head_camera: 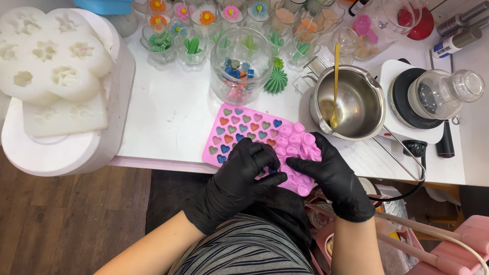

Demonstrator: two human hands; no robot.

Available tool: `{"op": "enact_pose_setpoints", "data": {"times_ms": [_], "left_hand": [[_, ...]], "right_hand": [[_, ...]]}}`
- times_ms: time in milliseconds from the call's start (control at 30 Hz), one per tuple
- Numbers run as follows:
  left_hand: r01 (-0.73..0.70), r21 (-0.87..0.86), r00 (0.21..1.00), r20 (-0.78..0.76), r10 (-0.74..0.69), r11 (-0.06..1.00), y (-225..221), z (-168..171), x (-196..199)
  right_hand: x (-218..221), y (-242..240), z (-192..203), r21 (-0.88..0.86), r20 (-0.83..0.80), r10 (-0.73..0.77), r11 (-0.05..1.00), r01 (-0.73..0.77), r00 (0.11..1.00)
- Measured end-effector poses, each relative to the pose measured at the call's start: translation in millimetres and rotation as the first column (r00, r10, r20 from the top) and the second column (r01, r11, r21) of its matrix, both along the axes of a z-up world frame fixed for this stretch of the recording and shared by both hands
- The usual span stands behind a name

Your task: Remove small wax heart shapes from a silicone mold and place them into a glass jar.

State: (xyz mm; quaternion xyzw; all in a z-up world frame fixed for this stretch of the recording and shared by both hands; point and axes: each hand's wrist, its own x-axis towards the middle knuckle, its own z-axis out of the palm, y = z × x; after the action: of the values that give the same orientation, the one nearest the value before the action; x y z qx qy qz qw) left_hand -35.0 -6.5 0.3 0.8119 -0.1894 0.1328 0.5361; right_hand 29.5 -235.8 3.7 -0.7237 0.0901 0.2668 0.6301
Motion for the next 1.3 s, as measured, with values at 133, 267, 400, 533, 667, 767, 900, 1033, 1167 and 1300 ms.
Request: {"op": "enact_pose_setpoints", "data": {"times_ms": [133, 267, 400, 533, 667, 767, 900, 1033, 1167, 1300], "left_hand": [[-0.025, 0.154, 0.996, 0.093, 0.01, 0.988, -4, -15, -2], [0.0, 0.147, 0.991, 0.132, -0.019, 0.989, -2, -27, -1], [0.05, 0.094, 0.989, 0.136, -0.063, 0.994, 7, -30, -1], [0.089, 0.046, 0.99, 0.109, -0.093, 0.995, 12, -23, -3], [0.088, -0.004, 0.994, 0.07, -0.087, 0.996, 16, -17, -6], [0.063, -0.022, 0.997, 0.034, -0.062, 0.998, 16, -16, -9], [0.006, 0.016, 0.998, 0.066, -0.007, 1.0, 17, -22, -9], [-0.027, 0.039, 0.991, 0.129, 0.022, 0.999, 15, -25, -11], [-0.063, -0.003, 0.995, 0.076, 0.063, 0.998, 17, -21, -14], [-0.144, -0.148, 0.976, -0.183, 0.116, 0.978, 20, 1, -11]], "right_hand": [[-6, -2, -3, 0.035, 0.009, 0.047, 0.998, -0.047, 0.999], [-13, -2, 5, 0.182, -0.106, 0.021, 0.983, -0.001, 0.994], [-18, -5, 7, 0.204, -0.216, -0.026, 0.976, 0.071, 0.976], [-20, 3, 8, 0.236, -0.27, -0.081, 0.96, 0.147, 0.96], [-18, 6, -3, 0.414, -0.307, -0.082, 0.886, 0.21, 0.948], [-18, 1, -13, 0.491, -0.323, -0.071, 0.84, 0.232, 0.944], [-17, 2, -13, 0.545, -0.357, -0.06, 0.797, 0.26, 0.932], [-18, -6, -21, 0.526, -0.374, -0.049, 0.811, 0.256, 0.926], [-19, -7, -31, 0.589, -0.409, -0.025, 0.756, 0.285, 0.912], [-23, 7, -32, 0.714, -0.534, 0.055, 0.564, 0.415, 0.843]]}}
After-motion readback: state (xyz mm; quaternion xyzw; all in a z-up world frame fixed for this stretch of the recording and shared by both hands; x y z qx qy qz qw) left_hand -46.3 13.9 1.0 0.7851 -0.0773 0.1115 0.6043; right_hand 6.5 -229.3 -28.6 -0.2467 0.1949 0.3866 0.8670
